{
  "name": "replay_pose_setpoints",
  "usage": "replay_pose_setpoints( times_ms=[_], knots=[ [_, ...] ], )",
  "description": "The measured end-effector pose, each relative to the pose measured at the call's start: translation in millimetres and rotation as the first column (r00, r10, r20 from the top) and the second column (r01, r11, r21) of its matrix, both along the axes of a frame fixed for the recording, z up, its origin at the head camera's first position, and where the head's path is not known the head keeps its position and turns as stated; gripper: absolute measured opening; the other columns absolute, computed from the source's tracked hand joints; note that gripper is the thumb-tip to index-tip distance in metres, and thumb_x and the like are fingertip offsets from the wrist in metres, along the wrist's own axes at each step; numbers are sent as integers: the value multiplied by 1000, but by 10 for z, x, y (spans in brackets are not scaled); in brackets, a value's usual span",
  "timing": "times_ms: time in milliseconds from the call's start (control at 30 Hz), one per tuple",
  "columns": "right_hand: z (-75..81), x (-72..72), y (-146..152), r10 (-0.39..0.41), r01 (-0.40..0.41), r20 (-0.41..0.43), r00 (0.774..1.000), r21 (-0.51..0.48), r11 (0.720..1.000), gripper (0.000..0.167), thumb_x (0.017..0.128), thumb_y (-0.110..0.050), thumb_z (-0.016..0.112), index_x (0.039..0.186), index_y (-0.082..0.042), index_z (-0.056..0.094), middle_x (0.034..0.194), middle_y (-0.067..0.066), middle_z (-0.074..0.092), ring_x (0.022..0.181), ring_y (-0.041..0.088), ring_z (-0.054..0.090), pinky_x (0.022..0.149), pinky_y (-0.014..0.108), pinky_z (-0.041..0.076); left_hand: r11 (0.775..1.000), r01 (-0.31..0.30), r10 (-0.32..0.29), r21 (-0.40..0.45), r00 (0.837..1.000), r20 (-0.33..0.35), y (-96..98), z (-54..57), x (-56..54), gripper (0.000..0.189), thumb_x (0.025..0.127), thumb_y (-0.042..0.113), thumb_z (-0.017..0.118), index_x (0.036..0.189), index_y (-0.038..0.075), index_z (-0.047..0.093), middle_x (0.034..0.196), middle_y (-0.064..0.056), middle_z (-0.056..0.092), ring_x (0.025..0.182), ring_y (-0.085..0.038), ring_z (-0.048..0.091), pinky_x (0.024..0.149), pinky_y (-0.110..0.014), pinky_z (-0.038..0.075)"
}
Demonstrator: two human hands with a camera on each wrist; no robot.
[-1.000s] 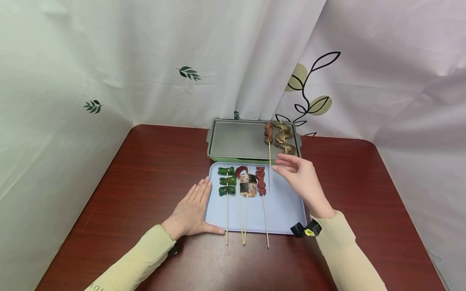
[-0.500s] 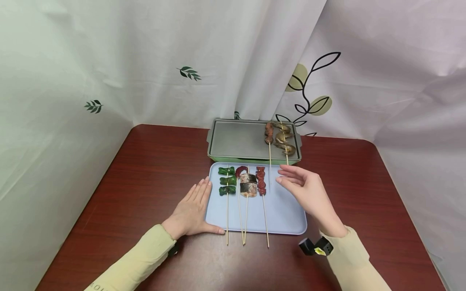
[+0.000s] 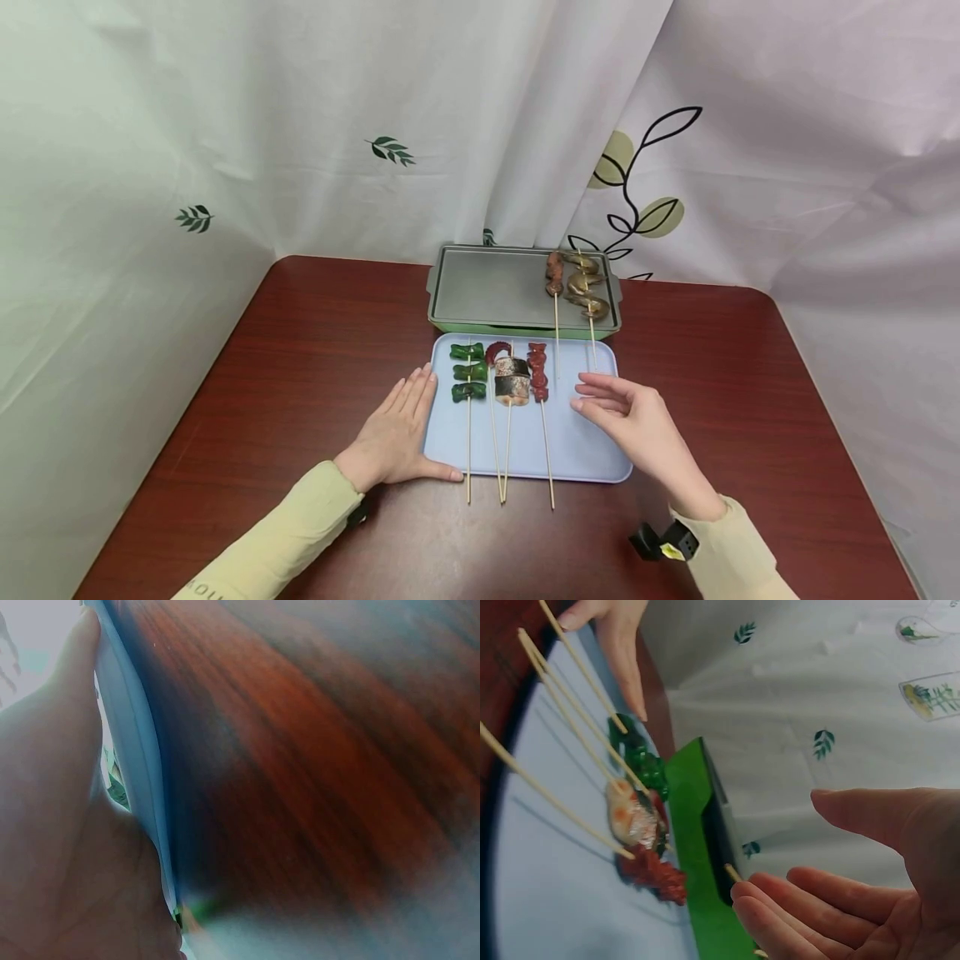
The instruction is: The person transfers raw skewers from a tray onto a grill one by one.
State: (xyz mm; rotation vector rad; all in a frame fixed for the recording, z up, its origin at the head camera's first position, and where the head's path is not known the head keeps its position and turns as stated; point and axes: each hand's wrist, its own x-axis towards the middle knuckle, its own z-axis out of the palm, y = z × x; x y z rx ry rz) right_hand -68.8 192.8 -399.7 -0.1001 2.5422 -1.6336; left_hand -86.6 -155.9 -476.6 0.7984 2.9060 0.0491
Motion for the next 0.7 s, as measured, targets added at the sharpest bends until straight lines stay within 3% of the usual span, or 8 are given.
replay_pose_setpoints(
  times_ms=[367, 700],
  knots=[
    [-297, 163, -7, 4, -6, 87, 996, 26, 1000, 47, 92, -21, 79, 130, 2, 67, 112, 10, 74, 97, 17, 73, 79, 24, 56, 1000, 4, -4, 3, 1000, 6, 12, 24, -1, 146, 66, 99, 49, 157, -10, 18, 165, -27, 13, 153, -37, 13, 122, -46, 15],
    [-510, 274, -147, 2, 3, 174, 985, -28, 1000, 45, 90, -20, 80, 128, 3, 68, 107, 9, 75, 93, 17, 73, 77, 25, 56, 1000, -2, 2, 0, 1000, -12, -9, -54, -9, 147, 65, 101, 42, 159, -8, 14, 166, -24, 10, 154, -34, 8, 123, -44, 12]
  ],
)
